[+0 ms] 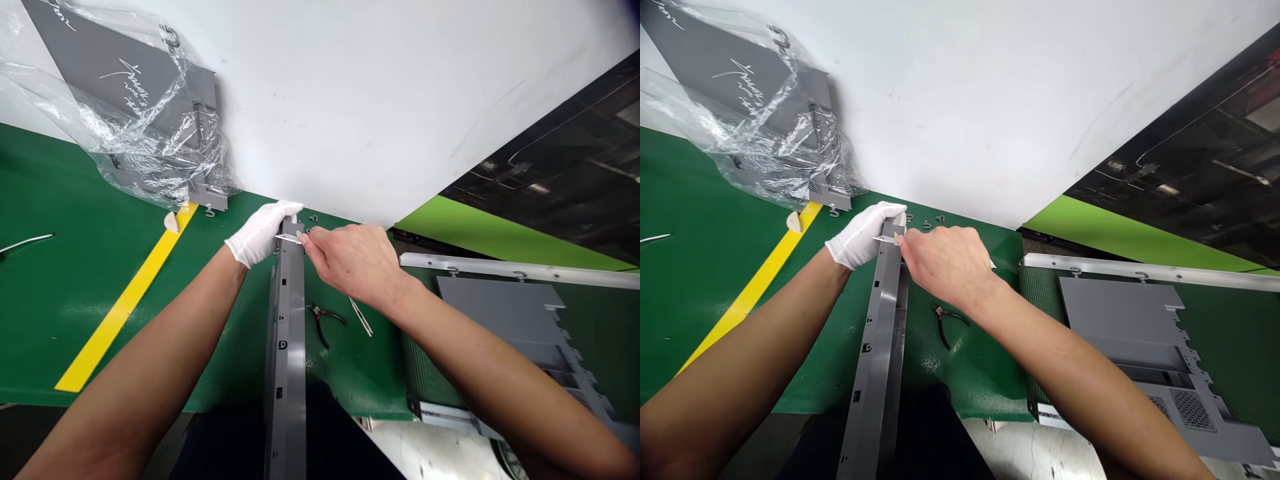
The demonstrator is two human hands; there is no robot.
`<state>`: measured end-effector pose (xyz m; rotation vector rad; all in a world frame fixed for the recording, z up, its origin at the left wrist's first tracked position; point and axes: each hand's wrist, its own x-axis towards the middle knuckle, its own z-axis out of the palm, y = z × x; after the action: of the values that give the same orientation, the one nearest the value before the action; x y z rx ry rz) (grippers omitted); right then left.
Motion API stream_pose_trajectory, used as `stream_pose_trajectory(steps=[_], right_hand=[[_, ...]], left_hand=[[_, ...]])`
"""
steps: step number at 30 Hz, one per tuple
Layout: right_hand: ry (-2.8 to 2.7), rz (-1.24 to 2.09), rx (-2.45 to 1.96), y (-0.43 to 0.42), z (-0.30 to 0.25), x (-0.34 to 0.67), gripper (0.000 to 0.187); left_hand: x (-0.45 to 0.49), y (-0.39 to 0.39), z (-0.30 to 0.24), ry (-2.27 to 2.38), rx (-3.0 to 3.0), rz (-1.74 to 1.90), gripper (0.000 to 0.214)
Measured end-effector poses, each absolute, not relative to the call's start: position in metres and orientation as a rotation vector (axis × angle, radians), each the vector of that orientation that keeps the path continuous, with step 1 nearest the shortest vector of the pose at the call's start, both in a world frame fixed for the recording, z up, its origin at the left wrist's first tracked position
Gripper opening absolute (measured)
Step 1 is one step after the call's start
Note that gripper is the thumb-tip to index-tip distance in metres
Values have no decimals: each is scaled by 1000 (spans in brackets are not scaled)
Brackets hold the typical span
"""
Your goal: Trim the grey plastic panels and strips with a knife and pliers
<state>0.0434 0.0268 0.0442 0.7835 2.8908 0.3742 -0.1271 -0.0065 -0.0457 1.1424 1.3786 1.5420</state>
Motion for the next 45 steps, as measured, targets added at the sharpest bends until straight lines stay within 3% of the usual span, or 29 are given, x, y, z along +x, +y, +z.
stream_pose_trajectory(steps=[6, 12, 15, 21, 26, 28, 31, 39, 45], right_hand=[[2857, 357, 803, 20, 45, 46, 56], [2962, 119, 763, 6, 43, 51, 54], [3116, -216, 1027, 10, 43, 56, 53], [3059, -1199, 1512, 22, 30, 83, 58], [2736, -1640, 1582, 5, 12, 113, 56], [2646, -1726, 1554, -10, 9, 124, 55], [2507, -1853, 1508, -34, 6, 140, 52], [2334, -1964, 1494, -77, -14, 174, 50], [2415, -1749, 1402, -90, -3, 172, 51]], left_hand=[[-127, -6, -49, 1348, 1133, 1558, 27], [-127, -4, -56, 1216, 871, 1567, 35], [-127, -5, -54, 1261, 1021, 1607, 30], [-119, -26, -47, 1190, 901, 1564, 27], [-115, -51, -49, 1184, 865, 1496, 82], [-113, -61, -48, 1212, 898, 1453, 101], [-105, -78, -41, 1186, 873, 1393, 113], [-70, -136, -24, 1157, 850, 1326, 108], [-82, -119, -19, 1623, 877, 1293, 117]])
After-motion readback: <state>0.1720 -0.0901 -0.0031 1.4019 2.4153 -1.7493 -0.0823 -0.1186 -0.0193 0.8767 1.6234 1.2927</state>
